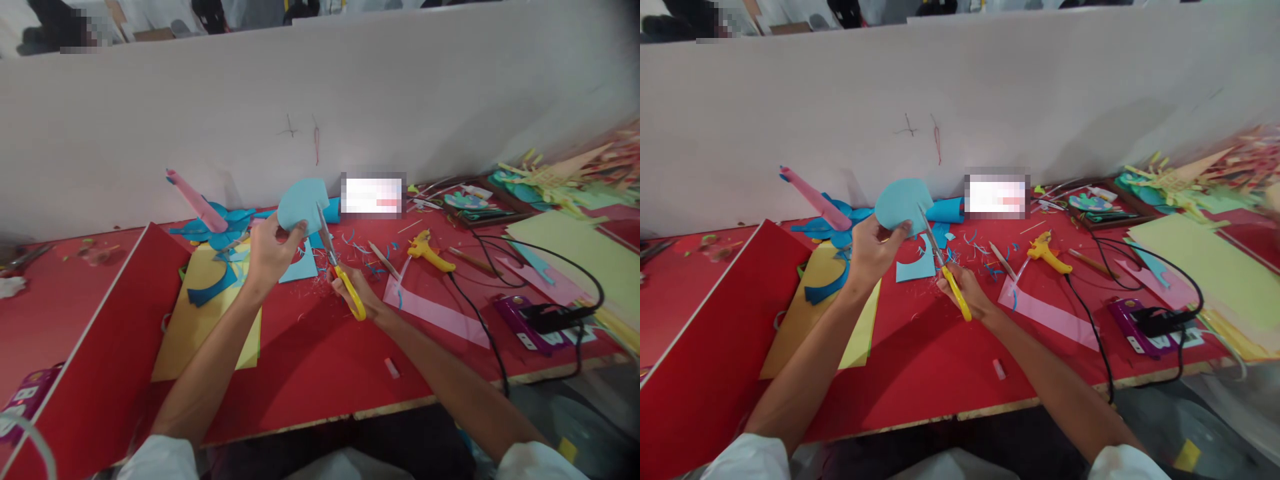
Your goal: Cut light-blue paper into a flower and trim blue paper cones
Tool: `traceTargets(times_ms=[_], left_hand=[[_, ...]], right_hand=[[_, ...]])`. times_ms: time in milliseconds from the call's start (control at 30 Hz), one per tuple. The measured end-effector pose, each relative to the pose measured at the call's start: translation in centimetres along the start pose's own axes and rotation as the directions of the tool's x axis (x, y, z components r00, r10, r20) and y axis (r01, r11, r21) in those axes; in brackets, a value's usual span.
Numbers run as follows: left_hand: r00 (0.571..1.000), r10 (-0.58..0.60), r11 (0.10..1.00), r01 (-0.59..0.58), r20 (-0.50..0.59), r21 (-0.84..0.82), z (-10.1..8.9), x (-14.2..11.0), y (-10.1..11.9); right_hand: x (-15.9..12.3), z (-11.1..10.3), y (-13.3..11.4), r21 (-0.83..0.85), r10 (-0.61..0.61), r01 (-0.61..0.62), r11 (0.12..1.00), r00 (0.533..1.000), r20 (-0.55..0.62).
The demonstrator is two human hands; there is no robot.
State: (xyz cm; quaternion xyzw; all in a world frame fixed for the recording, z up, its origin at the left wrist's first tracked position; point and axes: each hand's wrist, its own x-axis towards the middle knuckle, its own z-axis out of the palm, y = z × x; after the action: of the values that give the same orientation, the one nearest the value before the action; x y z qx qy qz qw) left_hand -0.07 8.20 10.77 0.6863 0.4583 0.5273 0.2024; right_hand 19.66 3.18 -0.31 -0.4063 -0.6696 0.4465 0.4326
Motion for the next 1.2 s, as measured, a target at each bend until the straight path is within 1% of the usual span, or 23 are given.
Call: traceTargets(times_ms=[200, 300, 400, 600, 733, 967, 1200], left_hand=[[0.999, 0.012, 1.000, -0.012, -0.030, -0.019, 0.1, 0.0, -0.3], [1.000, 0.011, 1.000, -0.011, -0.021, -0.023, 0.2, -0.1, -0.5], [1.000, 0.003, 1.000, -0.003, -0.013, -0.007, 0.1, -0.1, -0.5], [0.999, 0.007, 1.000, -0.008, -0.032, -0.009, 0.2, -0.1, -0.2], [1.000, 0.001, 1.000, -0.001, -0.016, 0.001, 0.2, -0.3, 0.1], [1.000, -0.017, 1.000, 0.017, -0.010, -0.026, 0.3, -0.4, 0.3], [0.999, -0.048, 0.997, 0.048, 0.003, -0.058, 0.3, -0.5, 0.4]], right_hand=[[0.2, 0.1, 0.7, -0.007, 0.016, -0.016, 1.000, 1.000, -0.014], [0.2, 0.1, 0.8, 0.005, 0.014, -0.014, 1.000, 1.000, -0.016], [0.1, 0.0, 0.8, 0.019, 0.024, -0.023, 1.000, 1.000, -0.018], [0.2, 0.1, 0.8, -0.014, 0.032, -0.032, 0.999, 0.999, -0.012], [0.2, 0.1, 0.6, -0.013, 0.010, -0.011, 1.000, 1.000, -0.011], [0.1, 0.1, -0.2, -0.039, 0.017, -0.017, 0.999, 1.000, -0.020], [0.0, 0.2, -0.1, -0.007, 0.012, -0.012, 1.000, 0.999, -0.032]])
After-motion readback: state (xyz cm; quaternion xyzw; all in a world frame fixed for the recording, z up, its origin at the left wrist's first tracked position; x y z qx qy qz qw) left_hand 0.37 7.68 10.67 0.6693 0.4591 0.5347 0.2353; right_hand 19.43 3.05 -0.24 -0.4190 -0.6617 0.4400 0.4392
